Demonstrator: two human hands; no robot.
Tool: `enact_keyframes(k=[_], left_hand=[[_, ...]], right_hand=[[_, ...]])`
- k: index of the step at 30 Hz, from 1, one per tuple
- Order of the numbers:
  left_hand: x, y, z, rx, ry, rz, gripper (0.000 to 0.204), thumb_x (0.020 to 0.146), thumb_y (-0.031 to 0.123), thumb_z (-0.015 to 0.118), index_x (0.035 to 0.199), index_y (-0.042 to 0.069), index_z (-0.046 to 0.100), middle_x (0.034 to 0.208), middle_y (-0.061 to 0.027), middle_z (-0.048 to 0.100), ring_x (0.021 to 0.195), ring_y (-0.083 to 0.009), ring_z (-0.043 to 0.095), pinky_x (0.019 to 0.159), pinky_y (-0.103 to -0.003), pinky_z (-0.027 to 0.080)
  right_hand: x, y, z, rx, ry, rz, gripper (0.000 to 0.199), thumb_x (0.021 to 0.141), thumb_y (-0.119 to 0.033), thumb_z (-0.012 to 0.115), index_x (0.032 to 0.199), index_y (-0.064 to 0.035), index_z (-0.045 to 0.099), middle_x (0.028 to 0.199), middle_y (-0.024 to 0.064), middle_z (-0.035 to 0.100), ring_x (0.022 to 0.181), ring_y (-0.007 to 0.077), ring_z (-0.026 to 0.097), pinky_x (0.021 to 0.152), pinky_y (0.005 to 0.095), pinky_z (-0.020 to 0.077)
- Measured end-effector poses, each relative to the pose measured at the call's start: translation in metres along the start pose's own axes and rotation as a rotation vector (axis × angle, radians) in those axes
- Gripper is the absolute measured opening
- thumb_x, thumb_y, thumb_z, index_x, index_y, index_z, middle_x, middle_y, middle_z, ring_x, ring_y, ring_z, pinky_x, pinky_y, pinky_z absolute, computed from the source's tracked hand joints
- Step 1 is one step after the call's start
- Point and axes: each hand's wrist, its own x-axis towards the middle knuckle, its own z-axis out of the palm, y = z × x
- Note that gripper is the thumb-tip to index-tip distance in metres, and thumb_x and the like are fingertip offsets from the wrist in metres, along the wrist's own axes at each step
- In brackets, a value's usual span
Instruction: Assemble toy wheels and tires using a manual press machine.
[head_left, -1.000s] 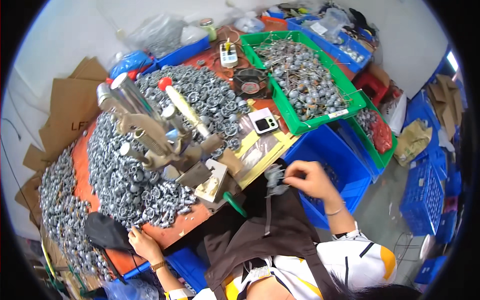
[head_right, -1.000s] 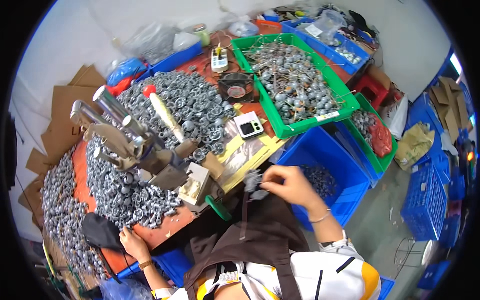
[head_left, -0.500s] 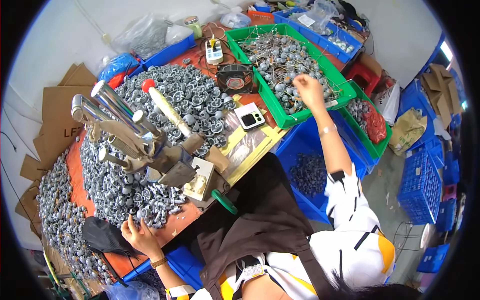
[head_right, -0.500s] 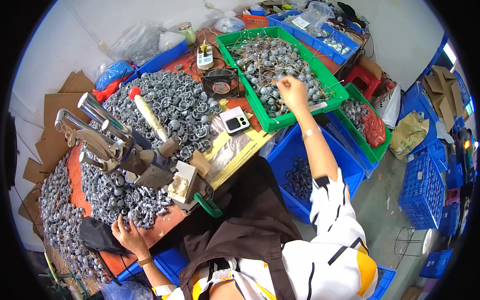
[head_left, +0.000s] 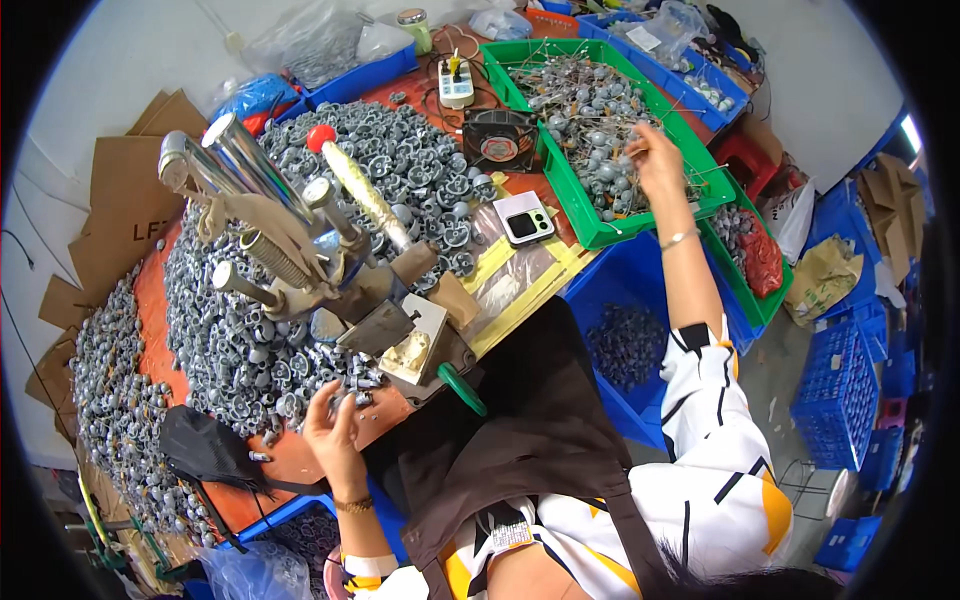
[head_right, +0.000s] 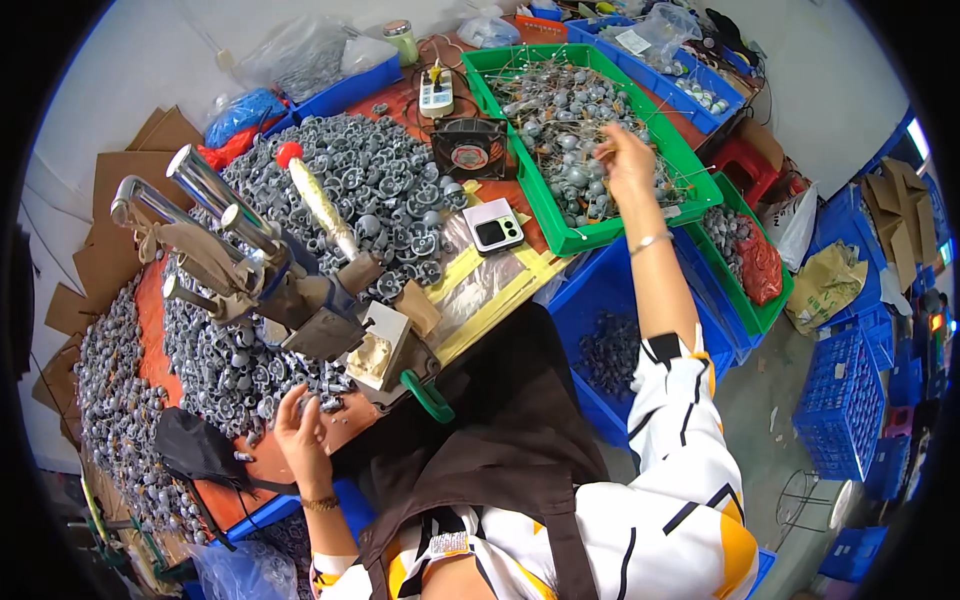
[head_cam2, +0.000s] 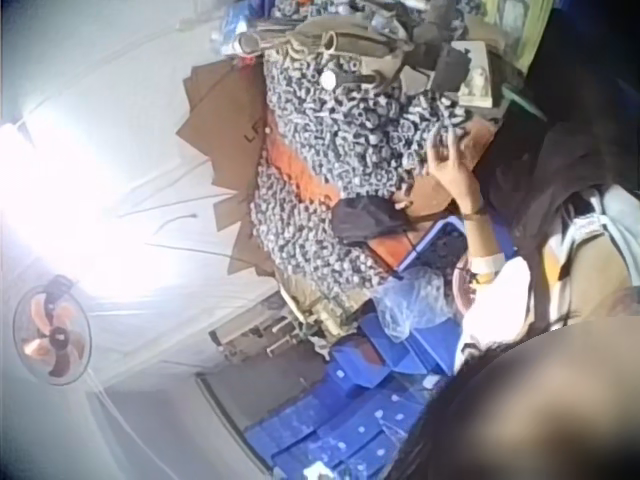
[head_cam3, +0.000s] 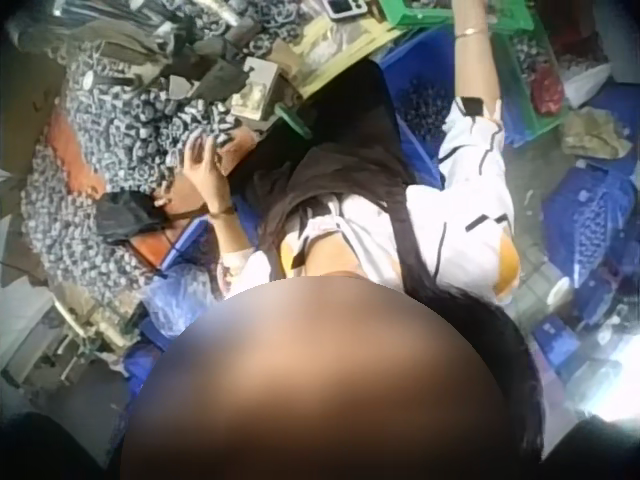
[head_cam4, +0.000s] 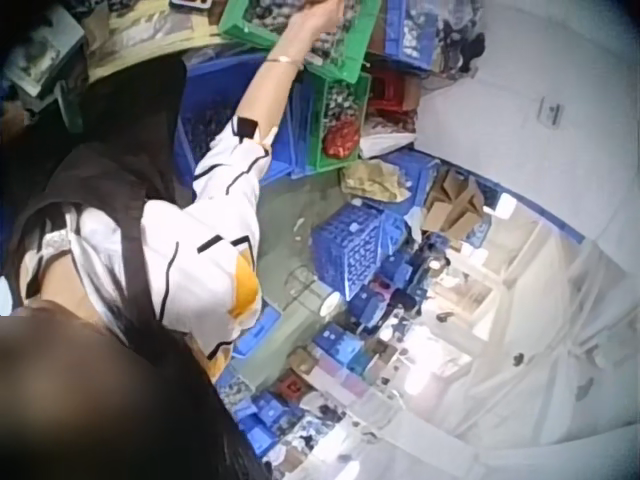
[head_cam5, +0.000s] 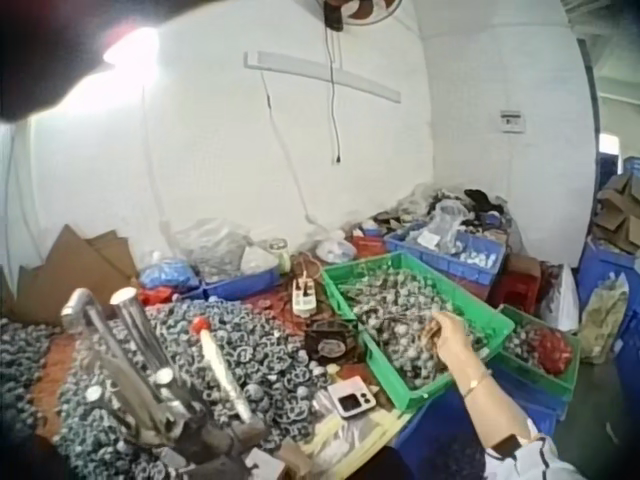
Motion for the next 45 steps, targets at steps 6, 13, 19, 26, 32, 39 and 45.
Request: enact_keyframes(k=[6, 13, 19, 26, 32, 39, 45], left_hand=[[0.006, 0.002, 0.048, -0.188, -0.205, -0.044, 0.047, 0.084, -0.004, 0.068, 0.127, -0.003, 0.05, 0.122, -0.0073, 0.052, 0.077, -0.0099, 0.06, 0.071, -0.024, 0.053], [0.011, -0.023, 0.046, 0.163, -0.112, 0.184, 0.047, 0.081, 0.0, 0.074, 0.122, -0.005, 0.053, 0.106, -0.0049, 0.056, 0.068, -0.008, 0.059, 0.059, -0.024, 0.05], [0.016, -0.017, 0.067, 0.911, 0.074, 0.732, 0.048, 0.068, 0.015, 0.083, 0.104, -0.006, 0.059, 0.103, -0.0177, 0.054, 0.093, -0.0312, 0.055, 0.08, -0.038, 0.046], [0.026, -0.035, 0.084, 1.049, 0.166, 0.67, 0.062, 0.064, 0.037, 0.086, 0.093, -0.008, 0.053, 0.108, -0.0295, 0.056, 0.105, -0.0446, 0.05, 0.091, -0.051, 0.04], [0.024, -0.032, 0.09, 0.873, 0.107, 0.669, 0.058, 0.066, 0.033, 0.085, 0.097, -0.007, 0.057, 0.108, -0.0245, 0.056, 0.103, -0.0412, 0.049, 0.09, -0.049, 0.04], [0.013, -0.037, 0.068, 0.621, 0.116, 0.659, 0.034, 0.077, 0.009, 0.075, 0.105, -0.004, 0.061, 0.112, -0.0213, 0.057, 0.104, -0.0368, 0.053, 0.093, -0.04, 0.041], [-0.002, -0.02, 0.01, 1.117, 0.075, 0.772, 0.027, 0.074, 0.0, 0.069, 0.1, 0.005, 0.066, 0.099, -0.0079, 0.064, 0.095, -0.0293, 0.055, 0.085, -0.041, 0.043]], right_hand=[[0.005, -0.026, -0.013, 0.333, -0.107, 0.051, 0.018, 0.092, -0.018, 0.065, 0.096, -0.0007, 0.064, 0.07, 0.0012, 0.056, 0.072, 0.0172, 0.058, 0.075, 0.0348, 0.0529], [0.019, -0.043, 0.004, 0.416, -0.429, -0.224, 0.015, 0.094, -0.013, 0.061, 0.102, -0.0019, 0.064, 0.081, 0.006, 0.065, 0.079, 0.0175, 0.063, 0.082, 0.0324, 0.0514], [0.042, -0.032, -0.002, 0.061, -0.391, -0.19, 0.015, 0.092, -0.013, 0.062, 0.103, -0.0031, 0.066, 0.094, 0.0087, 0.069, 0.085, 0.0178, 0.064, 0.082, 0.0297, 0.0498], [-0.003, -0.1, 0.019, 0.731, -0.668, -0.346, 0.02, 0.088, -0.003, 0.061, 0.108, 0.0014, 0.063, 0.096, 0.0154, 0.067, 0.093, 0.0242, 0.06, 0.089, 0.0401, 0.0436], [-0.124, -0.137, 0.037, 0.806, -0.773, -0.219, 0.011, 0.096, -0.006, 0.051, 0.095, 0.003, 0.058, 0.06, -0.0009, 0.032, 0.057, 0.009, 0.033, 0.06, 0.0255, 0.0292], [-0.239, -0.064, 0.04, 0.163, -0.993, 0.021, 0.029, 0.095, -0.032, 0.059, 0.087, -0.0044, 0.055, 0.046, -0.0004, 0.045, 0.037, 0.0102, 0.038, 0.04, 0.0279, 0.0303], [-0.296, -0.046, 0.044, 0.195, -1.342, 0.683, 0.009, 0.082, 0.002, 0.06, 0.082, 0.0061, 0.068, 0.067, 0.0119, 0.065, 0.054, 0.014, 0.06, 0.049, 0.0239, 0.045]])
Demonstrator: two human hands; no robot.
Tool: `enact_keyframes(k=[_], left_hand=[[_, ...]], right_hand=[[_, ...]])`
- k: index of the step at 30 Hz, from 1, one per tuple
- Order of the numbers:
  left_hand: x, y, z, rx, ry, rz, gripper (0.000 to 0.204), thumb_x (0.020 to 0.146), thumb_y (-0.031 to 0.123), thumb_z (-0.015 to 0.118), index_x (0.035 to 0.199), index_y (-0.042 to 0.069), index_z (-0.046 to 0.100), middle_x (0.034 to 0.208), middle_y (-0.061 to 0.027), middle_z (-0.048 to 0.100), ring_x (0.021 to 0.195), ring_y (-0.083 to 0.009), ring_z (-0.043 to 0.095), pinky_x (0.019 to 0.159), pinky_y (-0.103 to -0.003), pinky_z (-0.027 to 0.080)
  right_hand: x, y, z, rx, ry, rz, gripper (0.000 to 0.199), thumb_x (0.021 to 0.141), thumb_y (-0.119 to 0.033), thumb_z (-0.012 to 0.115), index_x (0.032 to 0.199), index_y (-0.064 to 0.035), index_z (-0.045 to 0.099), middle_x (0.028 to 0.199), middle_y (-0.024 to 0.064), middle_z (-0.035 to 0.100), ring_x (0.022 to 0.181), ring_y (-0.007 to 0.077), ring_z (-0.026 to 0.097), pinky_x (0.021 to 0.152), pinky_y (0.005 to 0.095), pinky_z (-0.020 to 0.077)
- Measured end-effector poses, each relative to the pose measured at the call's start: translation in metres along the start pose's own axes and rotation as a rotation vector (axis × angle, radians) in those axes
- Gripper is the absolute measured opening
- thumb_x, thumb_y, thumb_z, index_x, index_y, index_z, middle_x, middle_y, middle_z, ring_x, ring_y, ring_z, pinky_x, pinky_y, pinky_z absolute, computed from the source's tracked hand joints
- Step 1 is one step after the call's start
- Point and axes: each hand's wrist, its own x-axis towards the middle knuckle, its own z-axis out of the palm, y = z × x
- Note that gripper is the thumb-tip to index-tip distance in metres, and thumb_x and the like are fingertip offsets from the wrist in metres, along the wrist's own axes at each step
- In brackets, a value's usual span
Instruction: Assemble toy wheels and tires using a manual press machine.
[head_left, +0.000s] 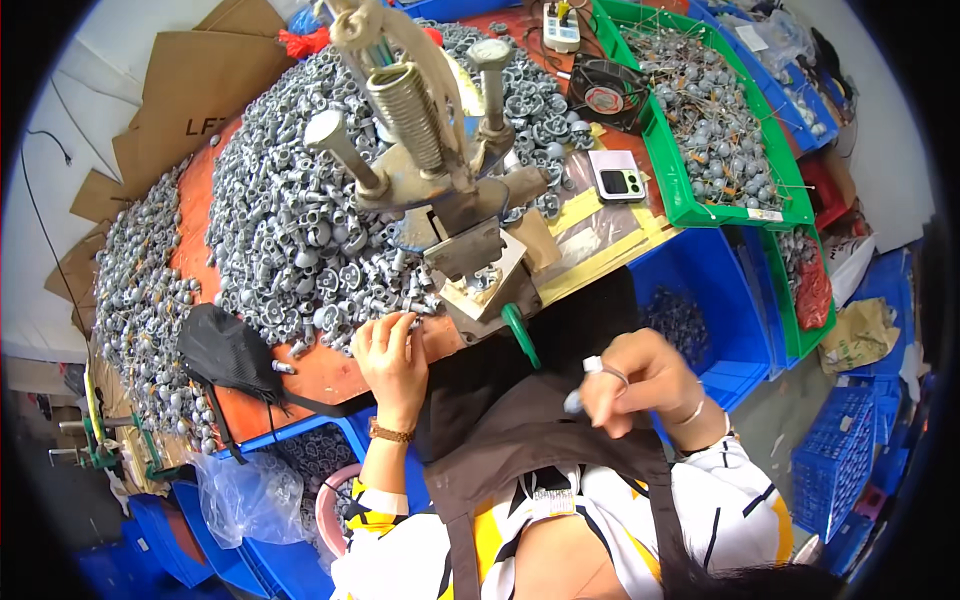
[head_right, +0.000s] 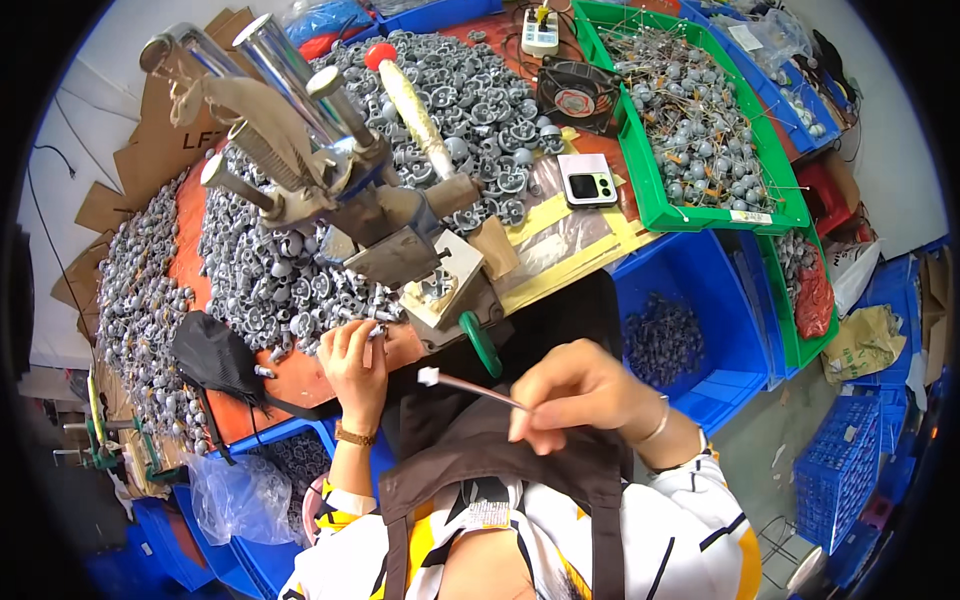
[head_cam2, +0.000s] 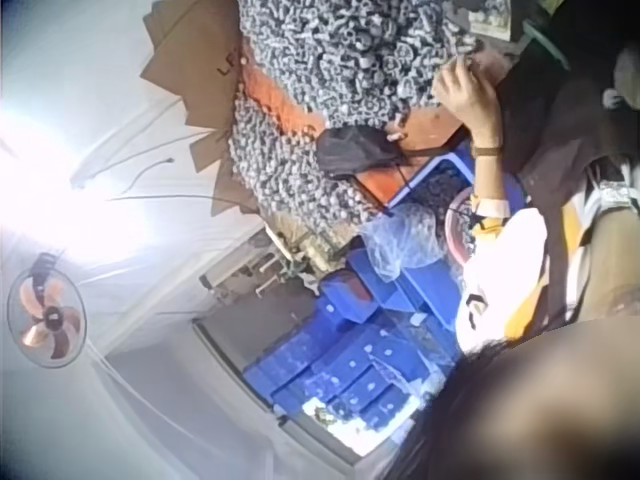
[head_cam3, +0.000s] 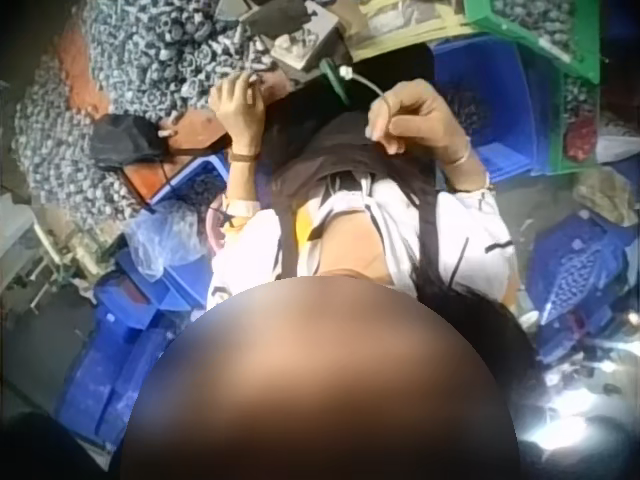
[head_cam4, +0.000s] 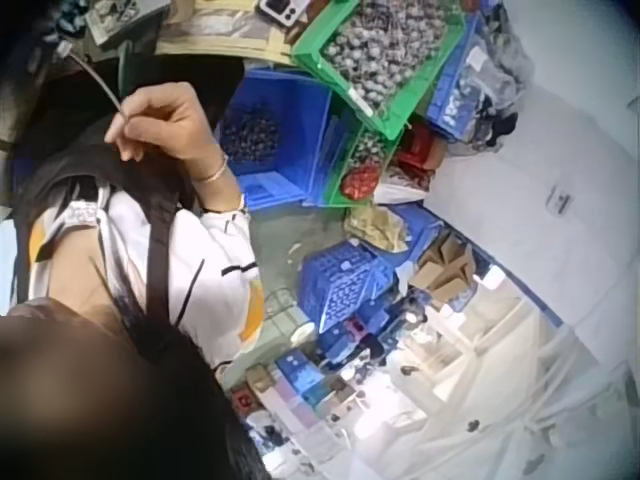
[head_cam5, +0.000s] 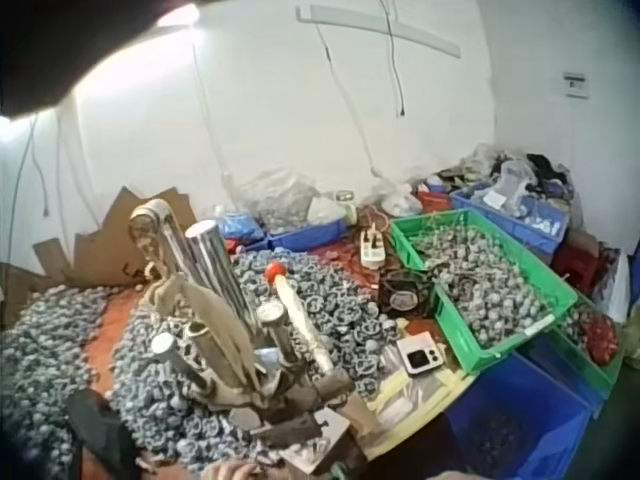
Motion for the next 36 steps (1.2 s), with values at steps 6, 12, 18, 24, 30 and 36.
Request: enact_keyframes(k=[6, 12, 18, 24, 30, 36], left_hand=[[-0.008, -0.013, -0.002, 0.157, -0.126, 0.113, 0.029, 0.074, 0.004, 0.066, 0.103, 0.007, 0.065, 0.099, -0.0064, 0.064, 0.093, -0.0274, 0.055, 0.084, -0.04, 0.042], [-0.01, -0.024, -0.002, 0.053, -0.099, 0.138, 0.031, 0.082, 0.002, 0.064, 0.113, 0.006, 0.063, 0.1, -0.0066, 0.063, 0.092, -0.0236, 0.057, 0.082, -0.038, 0.046], [-0.003, -0.001, -0.004, -1.786, 0.038, -0.933, 0.036, 0.1, 0.017, 0.049, 0.133, 0.003, 0.047, 0.102, -0.0073, 0.06, 0.085, -0.0152, 0.058, 0.076, -0.027, 0.05], [-0.001, 0.01, 0.007, -2.206, 0.042, -1.052, 0.039, 0.103, 0.025, 0.043, 0.135, 0.003, 0.043, 0.115, -0.0131, 0.06, 0.102, -0.0221, 0.06, 0.095, -0.037, 0.05], [0.005, 0.017, 0.0, -2.131, 0.037, -0.937, 0.041, 0.103, 0.025, 0.044, 0.137, 0.004, 0.04, 0.119, -0.0141, 0.059, 0.104, -0.0234, 0.06, 0.095, -0.039, 0.049], [0.008, 0.02, -0.004, -1.988, -0.002, -0.852, 0.042, 0.102, 0.024, 0.043, 0.138, 0.005, 0.038, 0.119, -0.0141, 0.059, 0.102, -0.0232, 0.06, 0.092, -0.04, 0.05]], right_hand=[[0.045, 0.051, 0.015, 0.079, 0.009, 0.305, 0.02, 0.096, -0.014, 0.056, 0.087, 0.0015, 0.065, 0.065, 0.0021, 0.059, 0.056, 0.0061, 0.054, 0.052, 0.0199, 0.0414], [0.057, 0.092, 0.012, 0.377, 0.105, 0.413, 0.019, 0.098, -0.018, 0.054, 0.091, -0.0032, 0.064, 0.064, 0.0011, 0.061, 0.051, 0.0045, 0.054, 0.047, 0.0161, 0.0422], [0.068, 0.113, 0.016, 0.426, 0.254, 0.391, 0.025, 0.097, -0.024, 0.058, 0.077, -0.0089, 0.062, 0.062, -0.0012, 0.061, 0.049, 0.0043, 0.055, 0.044, 0.0161, 0.0396], [0.073, 0.121, 0.016, 0.396, 0.33, 0.354, 0.026, 0.096, -0.025, 0.059, 0.075, -0.0099, 0.061, 0.062, -0.0018, 0.06, 0.048, 0.0042, 0.053, 0.042, 0.0165, 0.038], [0.073, 0.121, 0.021, 0.39, 0.365, 0.348, 0.027, 0.096, -0.026, 0.059, 0.075, -0.0092, 0.061, 0.061, -0.002, 0.059, 0.048, 0.0036, 0.052, 0.043, 0.0165, 0.0379], [0.074, 0.122, 0.024, 0.374, 0.44, 0.329, 0.025, 0.096, -0.022, 0.058, 0.075, -0.0081, 0.06, 0.062, -0.0009, 0.059, 0.049, 0.0046, 0.051, 0.044, 0.0182, 0.037]])
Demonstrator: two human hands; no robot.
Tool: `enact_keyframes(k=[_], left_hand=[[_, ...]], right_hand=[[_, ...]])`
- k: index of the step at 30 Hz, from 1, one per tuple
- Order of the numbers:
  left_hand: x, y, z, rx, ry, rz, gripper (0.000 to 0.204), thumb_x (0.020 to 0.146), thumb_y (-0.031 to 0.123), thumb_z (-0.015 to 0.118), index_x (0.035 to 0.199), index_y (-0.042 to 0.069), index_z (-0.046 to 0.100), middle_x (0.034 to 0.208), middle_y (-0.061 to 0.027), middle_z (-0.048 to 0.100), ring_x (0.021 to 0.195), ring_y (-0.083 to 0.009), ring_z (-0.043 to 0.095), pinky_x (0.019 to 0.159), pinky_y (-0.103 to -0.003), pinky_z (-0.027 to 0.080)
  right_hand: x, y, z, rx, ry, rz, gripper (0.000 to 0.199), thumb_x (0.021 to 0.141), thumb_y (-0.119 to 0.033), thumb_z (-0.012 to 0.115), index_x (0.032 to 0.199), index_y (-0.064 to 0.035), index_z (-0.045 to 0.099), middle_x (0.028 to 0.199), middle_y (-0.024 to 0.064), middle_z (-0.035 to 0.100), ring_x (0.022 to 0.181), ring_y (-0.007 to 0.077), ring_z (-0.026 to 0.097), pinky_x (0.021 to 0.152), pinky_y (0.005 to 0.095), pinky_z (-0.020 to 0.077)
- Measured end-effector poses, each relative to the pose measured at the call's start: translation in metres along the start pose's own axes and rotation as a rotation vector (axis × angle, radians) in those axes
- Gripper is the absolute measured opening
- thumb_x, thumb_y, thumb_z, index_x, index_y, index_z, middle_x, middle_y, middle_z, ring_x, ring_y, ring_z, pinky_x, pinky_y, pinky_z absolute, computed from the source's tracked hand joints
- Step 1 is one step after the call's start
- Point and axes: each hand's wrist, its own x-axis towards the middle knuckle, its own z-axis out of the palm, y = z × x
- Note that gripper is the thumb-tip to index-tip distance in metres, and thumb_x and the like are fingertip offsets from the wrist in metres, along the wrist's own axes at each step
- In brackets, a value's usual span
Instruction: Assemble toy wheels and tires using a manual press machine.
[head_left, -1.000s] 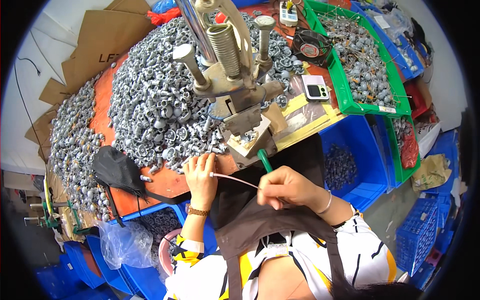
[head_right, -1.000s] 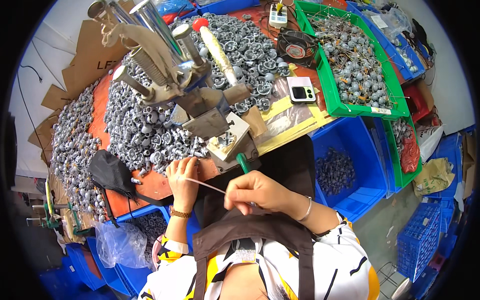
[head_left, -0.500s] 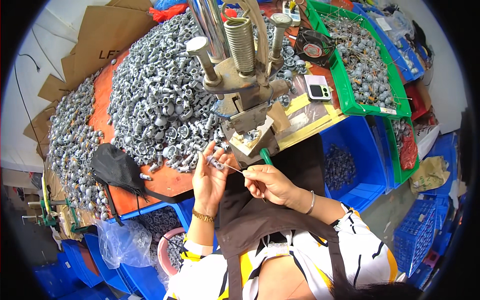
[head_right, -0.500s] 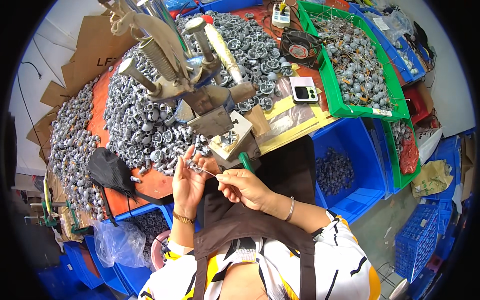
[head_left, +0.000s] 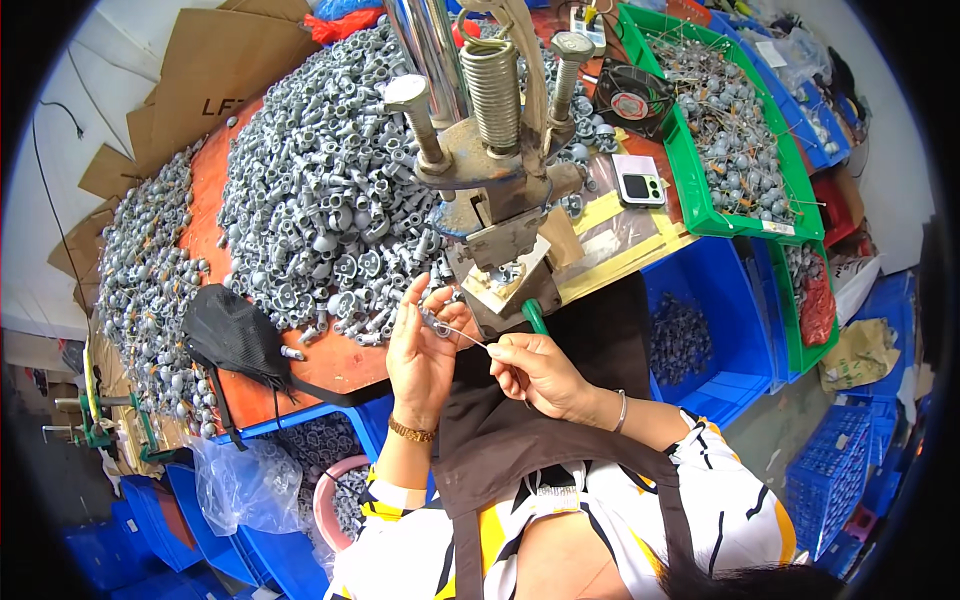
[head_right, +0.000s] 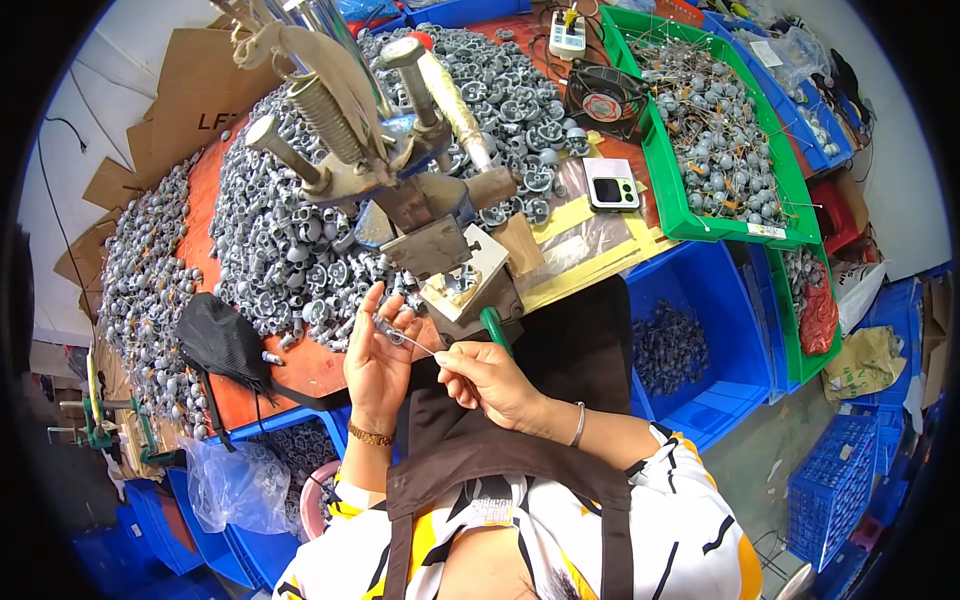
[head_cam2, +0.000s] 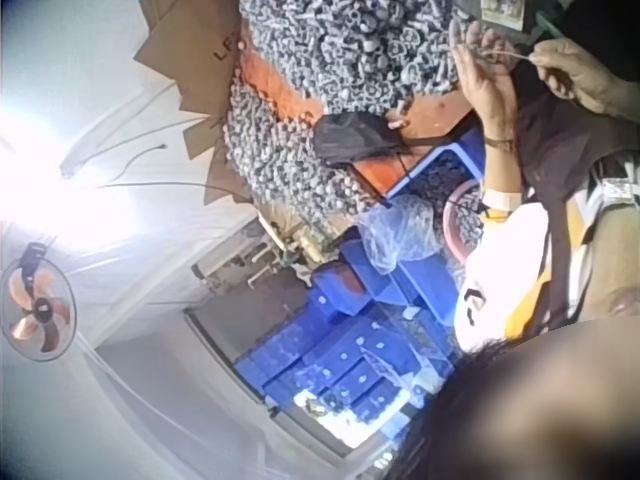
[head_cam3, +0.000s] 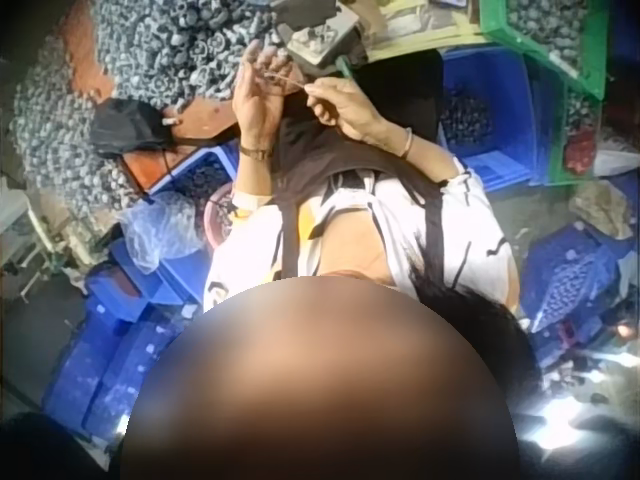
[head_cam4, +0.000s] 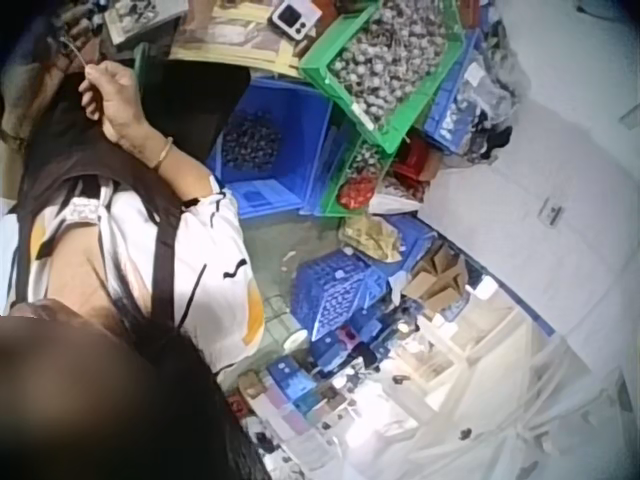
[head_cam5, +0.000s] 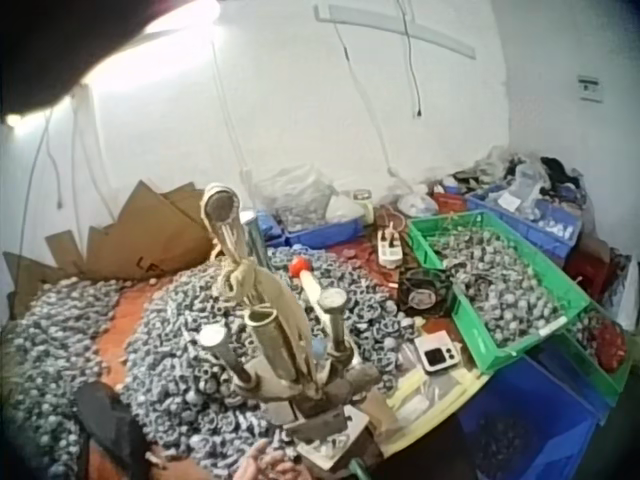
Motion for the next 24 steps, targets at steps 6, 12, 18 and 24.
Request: enact_keyframes(k=[6, 12, 18, 24], left_hand=[[-0.004, -0.003, 0.002, 0.076, -0.071, -0.042, 0.045, 0.101, 0.025, 0.047, 0.14, 0.007, 0.036, 0.116, -0.012, 0.06, 0.101, -0.0222, 0.06, 0.09, -0.039, 0.05], [-0.026, -0.018, 0.024, 0.377, -0.044, -0.052, 0.035, 0.099, 0.016, 0.042, 0.131, 0.001, 0.046, 0.119, -0.0157, 0.06, 0.099, -0.0226, 0.061, 0.078, -0.029, 0.051], [-0.021, 0.006, 0.023, 1.39, -0.422, 0.671, 0.033, 0.086, 0.003, 0.049, 0.114, 0.001, 0.066, 0.131, -0.0212, 0.055, 0.123, -0.0358, 0.05, 0.104, -0.045, 0.037], [-0.026, 0.013, 0.011, 1.22, -0.128, 0.976, 0.035, 0.1, 0.02, 0.041, 0.121, -0.002, 0.058, 0.118, -0.022, 0.062, 0.112, -0.0343, 0.059, 0.103, -0.046, 0.04]], right_hand=[[0.002, 0.003, 0.004, -0.239, 0.007, -0.048, 0.028, 0.096, -0.027, 0.058, 0.074, -0.0086, 0.06, 0.062, -0.0023, 0.057, 0.05, 0.0025, 0.05, 0.044, 0.0158, 0.0367], [0.013, 0.004, 0.01, -0.349, -0.035, -0.173, 0.029, 0.098, -0.026, 0.056, 0.077, -0.0081, 0.062, 0.066, -0.0025, 0.059, 0.053, 0.001, 0.05, 0.045, 0.0153, 0.0369], [0.002, -0.012, 0.002, 0.145, -0.164, 0.153, 0.02, 0.098, -0.028, 0.055, 0.099, -0.0084, 0.06, 0.072, 0.0015, 0.06, 0.054, 0.009, 0.054, 0.046, 0.0195, 0.0401], [-0.001, -0.022, 0.005, -0.313, -0.137, -0.281, 0.016, 0.097, -0.022, 0.058, 0.097, -0.0067, 0.06, 0.077, -0.0009, 0.06, 0.058, 0.0053, 0.054, 0.051, 0.0189, 0.043]])
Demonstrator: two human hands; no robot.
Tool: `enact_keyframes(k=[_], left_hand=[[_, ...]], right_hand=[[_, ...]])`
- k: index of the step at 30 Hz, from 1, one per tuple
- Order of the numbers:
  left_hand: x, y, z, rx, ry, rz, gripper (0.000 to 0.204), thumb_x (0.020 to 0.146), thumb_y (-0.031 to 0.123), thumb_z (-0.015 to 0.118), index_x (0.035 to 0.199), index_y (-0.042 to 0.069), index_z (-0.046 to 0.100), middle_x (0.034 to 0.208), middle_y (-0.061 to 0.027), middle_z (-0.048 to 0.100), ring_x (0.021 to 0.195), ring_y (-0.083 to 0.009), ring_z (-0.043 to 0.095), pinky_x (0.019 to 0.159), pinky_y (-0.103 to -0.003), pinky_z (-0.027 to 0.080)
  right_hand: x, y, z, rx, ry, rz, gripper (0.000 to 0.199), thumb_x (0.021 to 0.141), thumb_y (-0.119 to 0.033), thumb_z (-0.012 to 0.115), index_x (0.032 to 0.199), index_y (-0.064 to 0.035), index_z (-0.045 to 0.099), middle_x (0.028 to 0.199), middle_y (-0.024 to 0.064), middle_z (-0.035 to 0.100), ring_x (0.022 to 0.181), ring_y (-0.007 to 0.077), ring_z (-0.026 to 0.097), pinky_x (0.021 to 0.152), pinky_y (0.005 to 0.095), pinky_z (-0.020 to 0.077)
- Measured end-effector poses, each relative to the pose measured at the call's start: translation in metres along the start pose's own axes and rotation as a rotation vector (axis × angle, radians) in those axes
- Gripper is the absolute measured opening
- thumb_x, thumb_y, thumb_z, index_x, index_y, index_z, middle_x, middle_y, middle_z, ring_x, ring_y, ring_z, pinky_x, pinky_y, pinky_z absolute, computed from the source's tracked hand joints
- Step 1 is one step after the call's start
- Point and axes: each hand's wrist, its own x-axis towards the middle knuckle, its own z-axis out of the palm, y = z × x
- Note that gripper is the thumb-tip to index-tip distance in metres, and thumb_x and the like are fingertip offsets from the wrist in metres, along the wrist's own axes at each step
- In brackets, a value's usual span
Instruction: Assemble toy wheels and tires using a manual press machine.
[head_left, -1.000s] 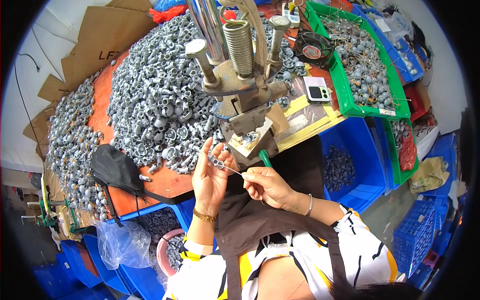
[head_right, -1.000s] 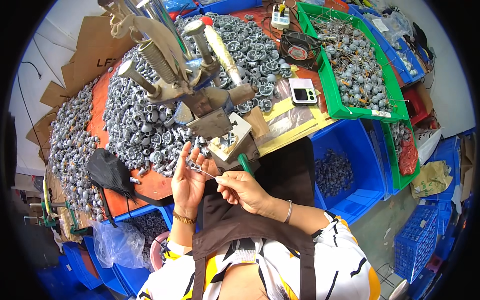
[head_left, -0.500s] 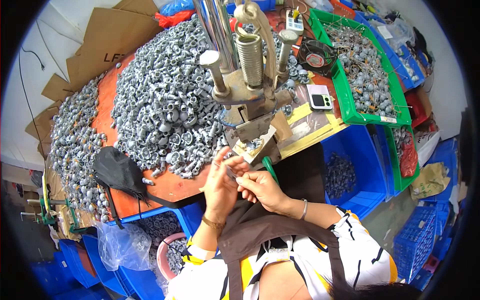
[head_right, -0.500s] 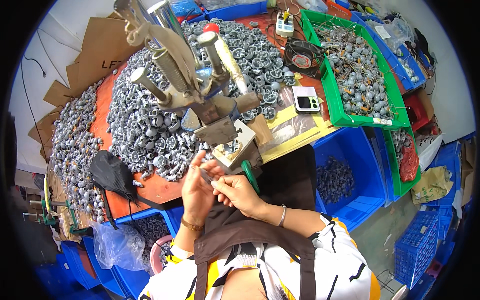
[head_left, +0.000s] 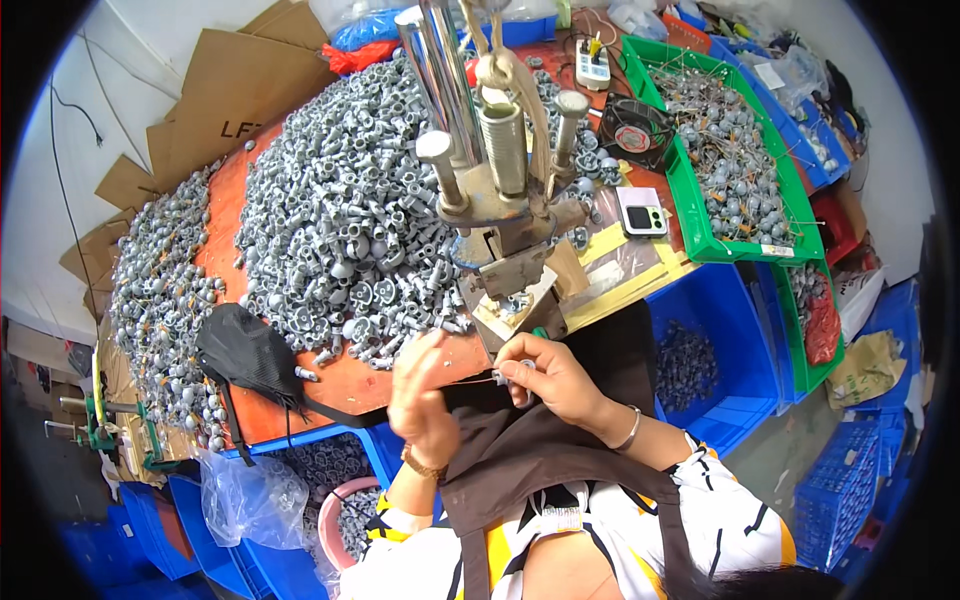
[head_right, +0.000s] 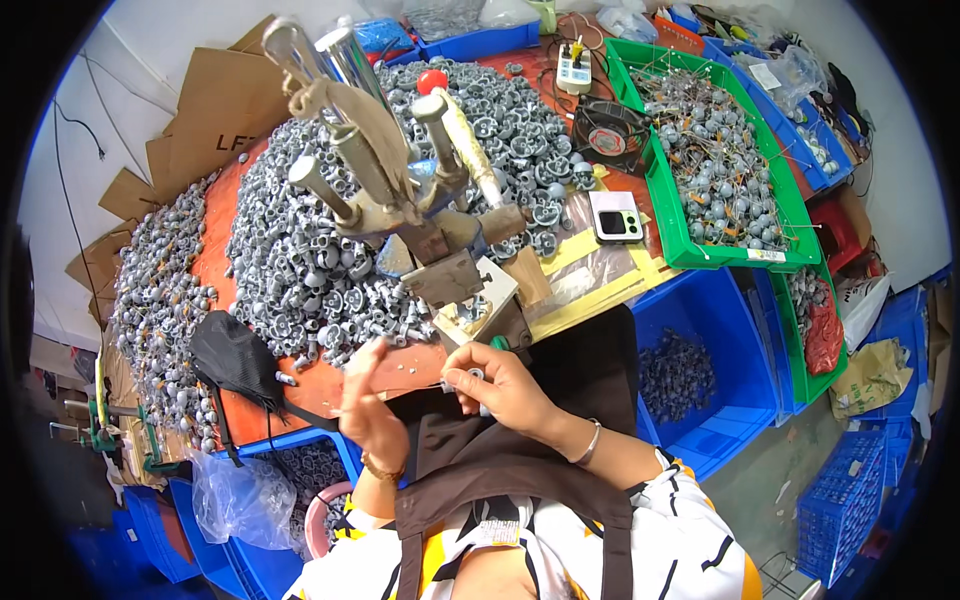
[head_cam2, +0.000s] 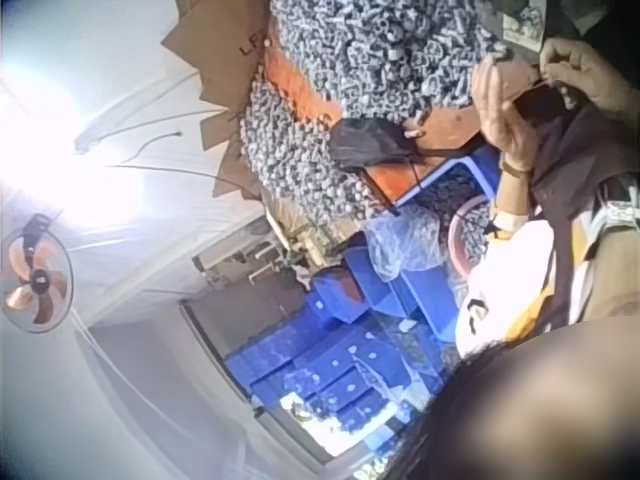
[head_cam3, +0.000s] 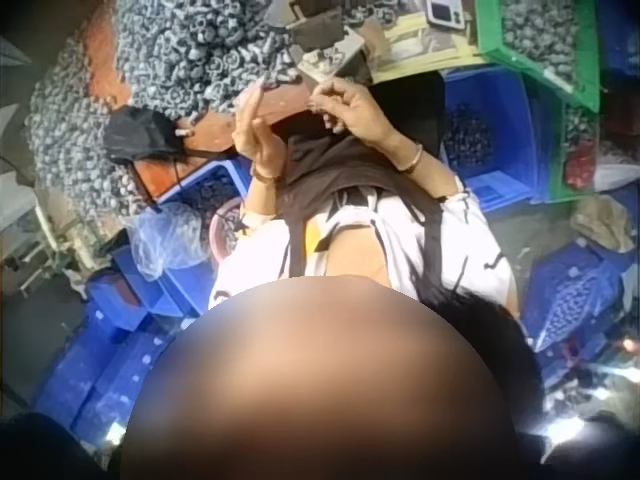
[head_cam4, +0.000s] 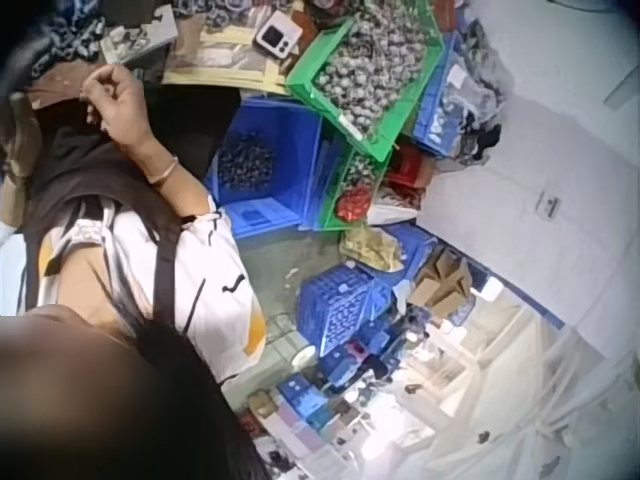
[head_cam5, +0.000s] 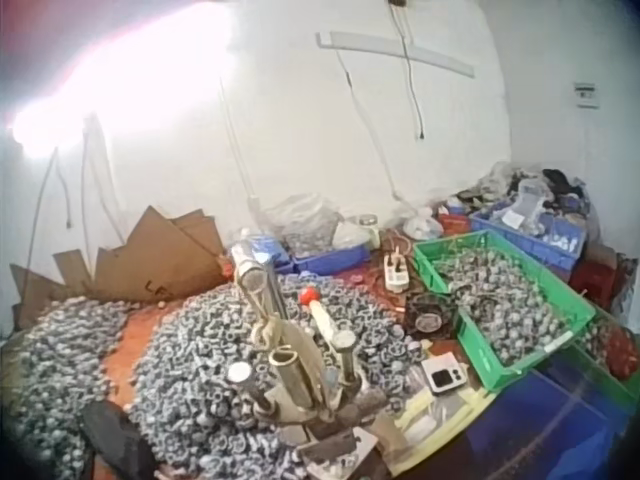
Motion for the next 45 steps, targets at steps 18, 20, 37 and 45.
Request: enact_keyframes(k=[18, 20, 37, 45], left_hand=[[0.015, 0.032, 0.024, 0.106, -0.359, -0.223, 0.04, 0.074, 0.007, 0.078, 0.112, 0.004, 0.067, 0.085, -0.0075, 0.062, 0.055, -0.0122, 0.049, 0.05, -0.025, 0.041], [0.017, 0.026, 0.03, 0.088, -0.335, -0.204, 0.032, 0.075, 0.005, 0.077, 0.106, 0.002, 0.068, 0.082, -0.0064, 0.061, 0.057, -0.0117, 0.049, 0.053, -0.024, 0.041], [0.022, -0.023, 0.064, 0.198, -0.233, -0.425, 0.02, 0.079, 0.009, 0.074, 0.097, 0.004, 0.067, 0.081, -0.0093, 0.056, 0.062, -0.0218, 0.052, 0.057, -0.034, 0.042], [0.022, -0.029, 0.059, 0.138, -0.262, -0.326, 0.024, 0.072, -0.001, 0.077, 0.095, 0.006, 0.071, 0.075, -0.0011, 0.048, 0.058, -0.0096, 0.04, 0.051, -0.024, 0.033]], right_hand=[[0.01, -0.01, -0.016, -0.341, 0.073, -0.269, 0.017, 0.092, -0.014, 0.066, 0.1, -0.003, 0.055, 0.083, -0.0032, 0.058, 0.071, 0.0004, 0.053, 0.06, 0.017, 0.0425], [0.016, -0.008, -0.021, -0.309, 0.092, -0.311, 0.019, 0.09, -0.012, 0.067, 0.102, -0.0036, 0.056, 0.077, -0.0035, 0.055, 0.062, 0.0007, 0.045, 0.052, 0.0182, 0.0358], [0.029, -0.012, -0.035, -1.302, 0.442, -0.568, 0.013, 0.085, -0.019, 0.066, 0.079, -0.0101, 0.058, 0.06, 0.0037, 0.06, 0.062, 0.0246, 0.06, 0.066, 0.0371, 0.0436], [0.045, -0.089, -0.062, -0.719, 0.559, -0.59, 0.015, 0.093, -0.008, 0.057, 0.087, 0.0038, 0.066, 0.073, 0.0051, 0.065, 0.065, 0.0103, 0.058, 0.063, 0.0262, 0.0481]])
